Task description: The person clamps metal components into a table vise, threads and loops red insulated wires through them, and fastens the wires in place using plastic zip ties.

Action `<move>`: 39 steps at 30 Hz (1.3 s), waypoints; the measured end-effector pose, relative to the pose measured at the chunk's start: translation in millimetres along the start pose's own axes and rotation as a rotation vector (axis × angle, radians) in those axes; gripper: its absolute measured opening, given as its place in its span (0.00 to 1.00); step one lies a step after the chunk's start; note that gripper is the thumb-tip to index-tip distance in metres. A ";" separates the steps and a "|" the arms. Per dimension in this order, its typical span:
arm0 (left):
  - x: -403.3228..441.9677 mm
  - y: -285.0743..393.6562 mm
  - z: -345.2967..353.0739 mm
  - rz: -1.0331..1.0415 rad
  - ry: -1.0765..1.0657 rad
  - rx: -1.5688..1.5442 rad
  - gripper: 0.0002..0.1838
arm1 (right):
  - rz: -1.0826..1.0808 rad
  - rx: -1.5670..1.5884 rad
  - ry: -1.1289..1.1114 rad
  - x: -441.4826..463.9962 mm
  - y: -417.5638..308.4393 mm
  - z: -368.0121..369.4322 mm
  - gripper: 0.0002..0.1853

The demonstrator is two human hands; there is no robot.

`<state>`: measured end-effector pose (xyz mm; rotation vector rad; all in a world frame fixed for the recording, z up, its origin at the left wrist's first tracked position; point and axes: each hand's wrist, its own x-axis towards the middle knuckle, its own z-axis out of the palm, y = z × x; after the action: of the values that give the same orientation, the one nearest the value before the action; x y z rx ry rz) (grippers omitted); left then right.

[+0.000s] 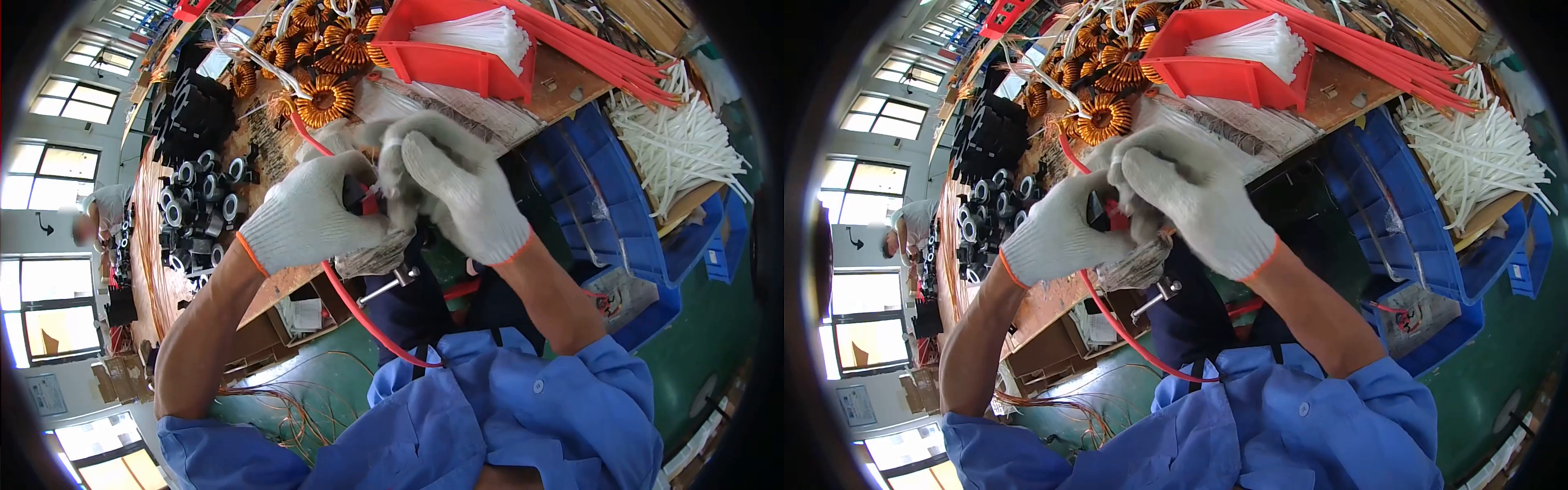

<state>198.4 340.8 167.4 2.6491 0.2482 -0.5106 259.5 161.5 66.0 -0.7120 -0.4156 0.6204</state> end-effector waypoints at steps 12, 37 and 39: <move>1.5 -2.9 4.0 -0.004 -0.001 -0.028 0.25 | 0.216 0.146 0.087 37.6 -23.7 19.8 0.12; 4.9 -13.0 9.9 0.097 -0.033 -0.126 0.20 | -0.054 -1.465 0.217 -96.7 155.9 -66.3 0.21; 4.3 -16.2 6.4 0.189 0.037 -0.048 0.20 | -0.277 -1.785 0.099 -95.1 70.9 -63.8 0.16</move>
<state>196.3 352.9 154.2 2.6025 0.0194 -0.3898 196.7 111.3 -42.0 -2.3000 -0.9377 -0.2372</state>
